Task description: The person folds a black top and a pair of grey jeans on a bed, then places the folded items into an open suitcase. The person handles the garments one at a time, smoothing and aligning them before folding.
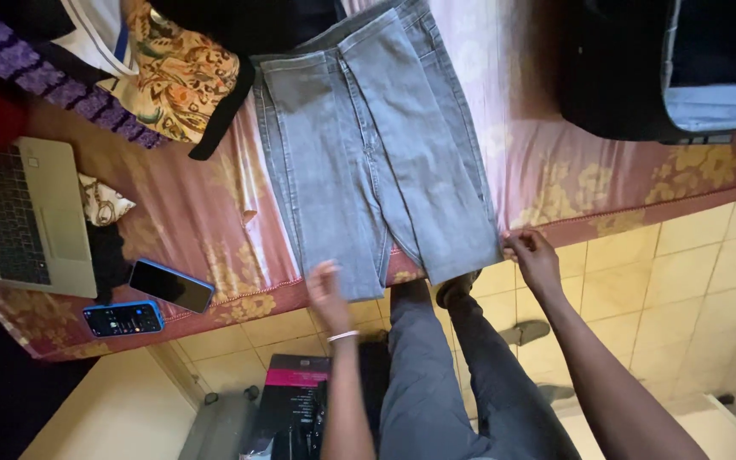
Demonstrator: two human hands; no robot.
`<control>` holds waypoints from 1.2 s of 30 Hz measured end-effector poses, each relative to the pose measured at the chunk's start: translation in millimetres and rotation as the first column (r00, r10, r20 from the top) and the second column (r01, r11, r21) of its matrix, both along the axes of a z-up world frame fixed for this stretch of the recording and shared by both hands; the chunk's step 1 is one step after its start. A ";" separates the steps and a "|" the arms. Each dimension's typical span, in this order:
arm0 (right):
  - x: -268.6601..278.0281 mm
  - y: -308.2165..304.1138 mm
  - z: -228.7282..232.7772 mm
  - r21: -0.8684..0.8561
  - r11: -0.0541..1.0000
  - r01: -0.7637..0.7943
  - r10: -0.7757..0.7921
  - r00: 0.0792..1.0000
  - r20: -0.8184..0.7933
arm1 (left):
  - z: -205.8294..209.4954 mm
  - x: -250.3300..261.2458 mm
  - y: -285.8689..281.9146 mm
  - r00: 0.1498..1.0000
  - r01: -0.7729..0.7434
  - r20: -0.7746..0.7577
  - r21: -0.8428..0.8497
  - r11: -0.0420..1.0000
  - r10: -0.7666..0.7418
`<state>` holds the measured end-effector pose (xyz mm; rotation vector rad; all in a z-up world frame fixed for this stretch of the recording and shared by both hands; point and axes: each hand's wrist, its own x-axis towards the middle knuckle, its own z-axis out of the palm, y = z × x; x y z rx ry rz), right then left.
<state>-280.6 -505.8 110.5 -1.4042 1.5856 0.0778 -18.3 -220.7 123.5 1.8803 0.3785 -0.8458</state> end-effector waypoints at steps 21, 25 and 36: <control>4.8 -26.2 58.0 0.010 0.890 -0.456 0.456 0.889 0.033 | -46.3 -32.7 111.3 0.963 0.053 0.256 0.123 0.991 -0.083; -22.9 -53.2 74.8 0.025 0.918 -0.397 0.390 0.911 0.132 | -22.7 -71.6 105.1 0.982 0.161 0.046 0.318 0.934 -0.185; -148.7 -29.4 18.5 -0.280 0.807 -0.521 0.515 0.851 -0.100 | -56.5 -164.3 118.0 0.994 0.077 -0.097 0.241 0.967 -0.055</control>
